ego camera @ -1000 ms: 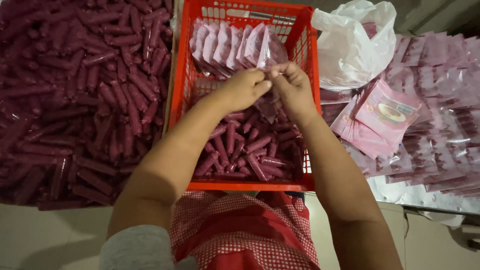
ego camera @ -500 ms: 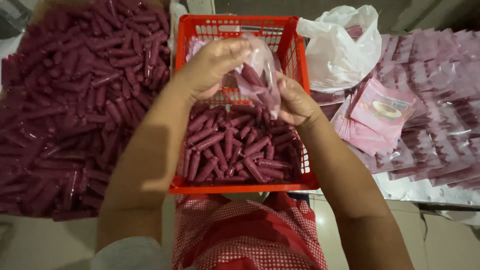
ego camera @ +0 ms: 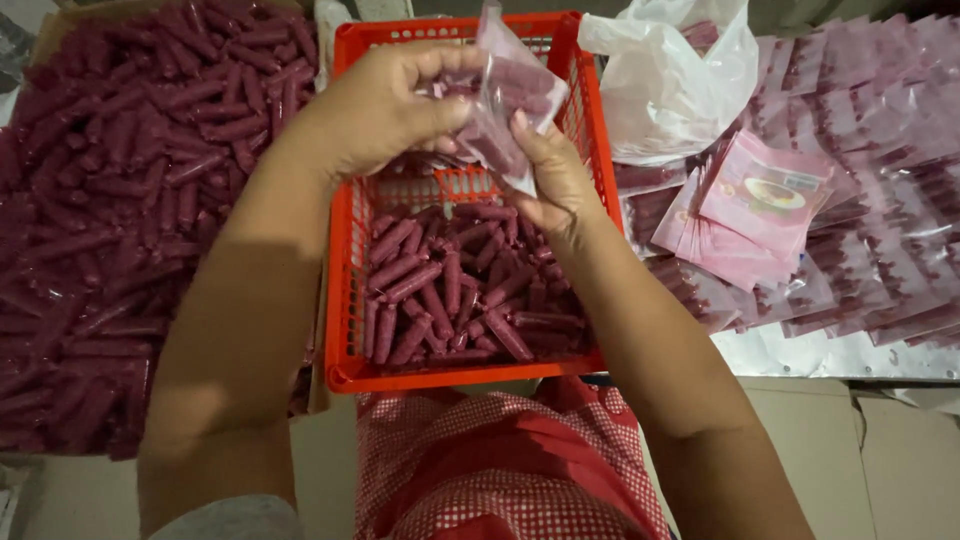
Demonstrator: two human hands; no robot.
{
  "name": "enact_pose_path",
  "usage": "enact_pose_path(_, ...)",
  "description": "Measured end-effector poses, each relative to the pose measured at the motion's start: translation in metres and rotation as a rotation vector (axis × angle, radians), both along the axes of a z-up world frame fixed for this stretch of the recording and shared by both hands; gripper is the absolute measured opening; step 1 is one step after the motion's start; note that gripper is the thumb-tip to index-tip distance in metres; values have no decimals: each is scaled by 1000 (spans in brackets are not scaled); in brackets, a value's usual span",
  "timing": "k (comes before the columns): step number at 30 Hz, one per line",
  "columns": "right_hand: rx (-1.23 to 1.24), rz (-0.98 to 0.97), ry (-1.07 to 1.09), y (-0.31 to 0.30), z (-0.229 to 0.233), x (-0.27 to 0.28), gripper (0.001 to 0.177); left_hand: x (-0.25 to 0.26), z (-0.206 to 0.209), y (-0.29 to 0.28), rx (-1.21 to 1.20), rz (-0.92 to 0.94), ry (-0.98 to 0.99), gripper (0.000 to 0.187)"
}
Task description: The person places cylindrical food items into small plastic pouches by hand, picking the items from a red plastic crate and inserting them into the pouches.
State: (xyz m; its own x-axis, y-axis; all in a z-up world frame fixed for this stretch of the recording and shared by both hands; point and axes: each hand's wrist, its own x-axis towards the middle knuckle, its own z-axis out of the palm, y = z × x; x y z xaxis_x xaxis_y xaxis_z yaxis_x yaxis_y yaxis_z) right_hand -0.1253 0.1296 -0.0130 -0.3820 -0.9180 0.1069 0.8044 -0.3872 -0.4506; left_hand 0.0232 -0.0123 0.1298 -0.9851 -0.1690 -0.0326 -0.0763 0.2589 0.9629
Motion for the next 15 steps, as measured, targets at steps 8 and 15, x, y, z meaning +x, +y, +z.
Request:
enact_pose_path(8, 1, 64, 5, 5, -8, 4, 60, 4, 8, 25, -307, 188, -354, 21)
enact_pose_path(15, 293, -213, -49, -13, -39, 0, 30, 17, -65, -2, -287, 111, 124, 48)
